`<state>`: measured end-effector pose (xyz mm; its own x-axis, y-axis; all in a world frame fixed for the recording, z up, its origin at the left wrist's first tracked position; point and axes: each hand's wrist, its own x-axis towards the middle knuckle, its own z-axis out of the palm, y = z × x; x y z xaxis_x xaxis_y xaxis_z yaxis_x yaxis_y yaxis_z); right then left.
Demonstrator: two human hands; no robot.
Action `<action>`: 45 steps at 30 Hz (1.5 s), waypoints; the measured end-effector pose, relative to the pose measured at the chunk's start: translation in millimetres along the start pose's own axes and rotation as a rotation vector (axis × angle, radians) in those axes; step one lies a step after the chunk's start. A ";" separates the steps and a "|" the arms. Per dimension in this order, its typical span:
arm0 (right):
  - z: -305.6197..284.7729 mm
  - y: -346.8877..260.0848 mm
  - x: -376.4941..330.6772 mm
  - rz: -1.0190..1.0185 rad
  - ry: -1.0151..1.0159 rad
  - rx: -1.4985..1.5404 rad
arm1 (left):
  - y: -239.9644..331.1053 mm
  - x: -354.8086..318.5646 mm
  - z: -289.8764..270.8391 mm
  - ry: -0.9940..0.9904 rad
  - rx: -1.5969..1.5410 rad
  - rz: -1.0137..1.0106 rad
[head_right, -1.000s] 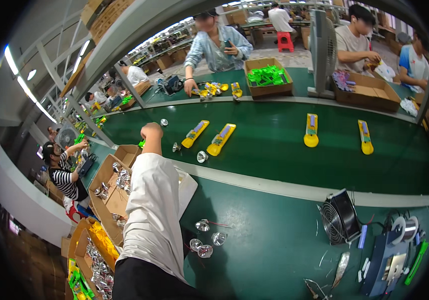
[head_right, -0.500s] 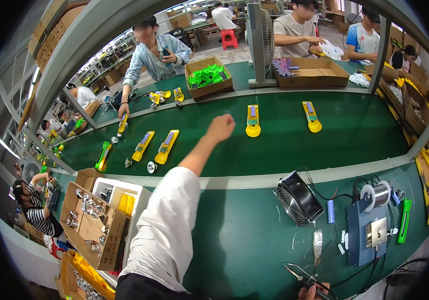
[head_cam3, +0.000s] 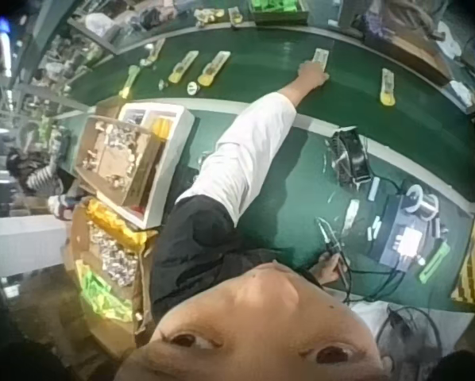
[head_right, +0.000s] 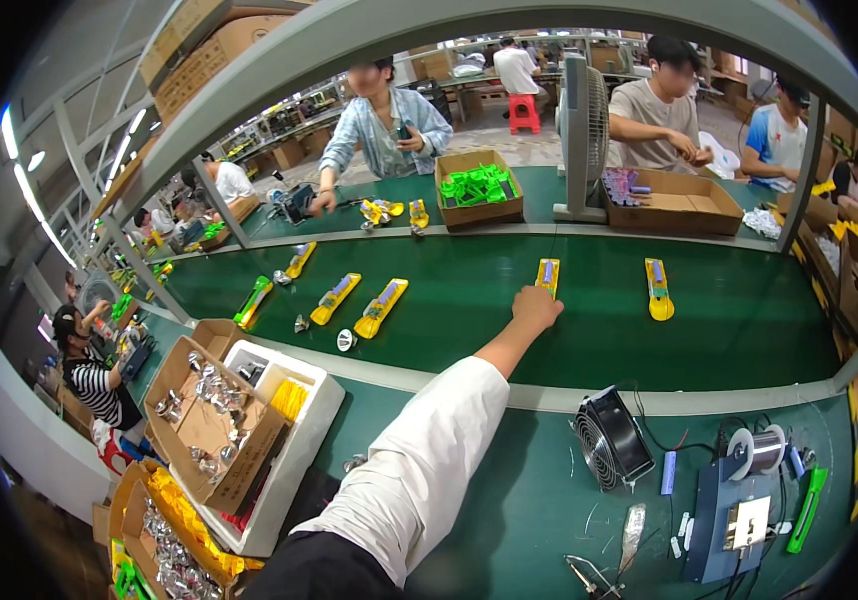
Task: The person solders electrical wires to circuit boards inside plastic flashlight bodies using a soldering iron, and places the assembled flashlight components onto the conveyor belt.
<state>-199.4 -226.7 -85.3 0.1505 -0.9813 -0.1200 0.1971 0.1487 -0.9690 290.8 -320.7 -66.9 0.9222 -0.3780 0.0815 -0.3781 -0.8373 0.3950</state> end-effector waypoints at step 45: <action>-1.8 -5.9 -8.3 -0.054 -0.034 0.248 | -154.1 -374.3 -152.4 0.065 0.212 0.002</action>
<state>-203.5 -219.6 -79.0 0.1655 -0.9845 -0.0581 0.4368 0.1260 -0.8907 16.2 10.0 -18.8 0.9220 -0.3597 0.1434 -0.3826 -0.9034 0.1938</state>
